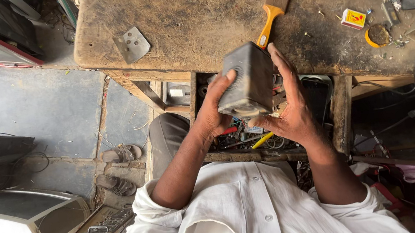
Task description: The person uses a red-handled screwdriver to unscrew and remove the cover of a small black electronic device on a cluttered workbench. They then use the screwdriver to probe and adjust internal components inside the device.
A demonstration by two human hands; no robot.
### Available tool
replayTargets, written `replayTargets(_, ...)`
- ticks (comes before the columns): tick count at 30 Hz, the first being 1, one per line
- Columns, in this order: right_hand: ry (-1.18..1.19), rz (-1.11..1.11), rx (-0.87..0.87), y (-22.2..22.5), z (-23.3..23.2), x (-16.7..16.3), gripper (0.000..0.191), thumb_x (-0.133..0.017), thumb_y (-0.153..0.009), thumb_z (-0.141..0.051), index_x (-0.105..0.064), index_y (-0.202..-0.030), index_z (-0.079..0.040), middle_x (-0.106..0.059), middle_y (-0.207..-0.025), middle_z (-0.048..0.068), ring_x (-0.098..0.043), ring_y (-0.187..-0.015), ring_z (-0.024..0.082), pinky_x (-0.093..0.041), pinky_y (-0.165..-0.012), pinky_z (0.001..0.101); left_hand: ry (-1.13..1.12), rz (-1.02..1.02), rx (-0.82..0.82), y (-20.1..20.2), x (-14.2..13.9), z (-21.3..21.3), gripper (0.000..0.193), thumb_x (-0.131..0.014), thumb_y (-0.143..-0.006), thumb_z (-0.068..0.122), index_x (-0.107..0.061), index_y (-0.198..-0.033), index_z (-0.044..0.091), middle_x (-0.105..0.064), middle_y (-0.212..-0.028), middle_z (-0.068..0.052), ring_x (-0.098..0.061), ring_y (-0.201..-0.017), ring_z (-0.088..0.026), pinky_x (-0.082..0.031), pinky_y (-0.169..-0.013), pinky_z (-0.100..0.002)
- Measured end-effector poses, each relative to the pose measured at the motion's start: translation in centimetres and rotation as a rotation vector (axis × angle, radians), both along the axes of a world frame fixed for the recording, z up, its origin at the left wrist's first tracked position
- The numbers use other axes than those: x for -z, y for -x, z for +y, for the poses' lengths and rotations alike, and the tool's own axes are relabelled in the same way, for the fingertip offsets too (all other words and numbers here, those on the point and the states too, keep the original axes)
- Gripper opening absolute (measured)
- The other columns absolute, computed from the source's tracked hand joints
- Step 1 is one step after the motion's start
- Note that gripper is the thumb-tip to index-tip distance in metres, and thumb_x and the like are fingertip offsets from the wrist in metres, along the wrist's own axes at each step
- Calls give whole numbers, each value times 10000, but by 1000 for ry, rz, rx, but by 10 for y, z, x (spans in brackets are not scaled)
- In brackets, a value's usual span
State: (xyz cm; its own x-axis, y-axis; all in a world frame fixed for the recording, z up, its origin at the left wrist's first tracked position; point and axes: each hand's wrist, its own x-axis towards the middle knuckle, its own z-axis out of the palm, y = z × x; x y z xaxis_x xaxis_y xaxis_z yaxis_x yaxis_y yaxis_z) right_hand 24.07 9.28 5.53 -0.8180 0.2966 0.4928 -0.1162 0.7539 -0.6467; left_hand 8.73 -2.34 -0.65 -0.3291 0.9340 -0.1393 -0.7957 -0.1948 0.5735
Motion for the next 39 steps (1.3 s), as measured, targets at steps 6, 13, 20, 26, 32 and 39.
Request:
replayTargets(6,124,-35,-10,-5,8,12,1309,-925,-700,-519,-201,-1659,3,-363,-1665,240,-446,-1547,343,-421,-1290,473,85,401,-58,-6,7,2,1189,-751,-806,671,-288,-1625,-56,-439,-1573,-275,-469,-1429,-329,-406,-1180,-470)
replayTargets(13,389,44,-68,-21,3,32,1378,-988,-645,-327,-126,-1684,-55,-368,-1686,225,-481,-1479,310,-457,-1279,465,-102,906,53,9,-19,-29,1614,-980,-535,561,-6,-1716,50,-127,-1802,-198,-197,-1666,-313,-250,-1358,-481)
replayTargets(20,299,73,-175,-20,4,30,1423,-983,-645,-227,-28,-1693,-115,-200,-1760,225,-336,-1592,334,-378,-1308,477,-79,1285,-12,12,-44,-34,1576,-1079,-495,350,-76,-1692,144,-170,-1750,-144,-220,-1645,-343,-258,-1354,-512)
replayTargets(26,260,16,-157,-25,-2,14,1453,-1001,-645,-221,6,-1679,-52,-186,-1743,217,-320,-1584,332,-378,-1294,465,-64,1147,70,10,-47,-38,1471,-1053,-531,372,-157,-1684,191,-187,-1738,-162,-270,-1634,-364,-459,-1178,-512)
replayTargets(32,212,-6,-64,-30,-9,8,1435,-1012,-588,-221,-93,-1671,-20,-290,-1689,206,-370,-1590,340,-403,-1318,479,-122,1234,41,12,-47,-39,1479,-1064,-513,387,-183,-1684,185,-241,-1730,-158,-277,-1628,-365,-455,-1190,-513)
replayTargets(39,465,56,-202,-25,-11,7,1405,-936,-707,-450,-37,-1723,-83,-144,-1750,201,-356,-1590,317,-400,-1309,458,-42,716,13,2,-34,-37,1409,-982,-613,523,-177,-1698,122,-349,-1676,-160,-512,-1484,-341,-496,-1178,-483)
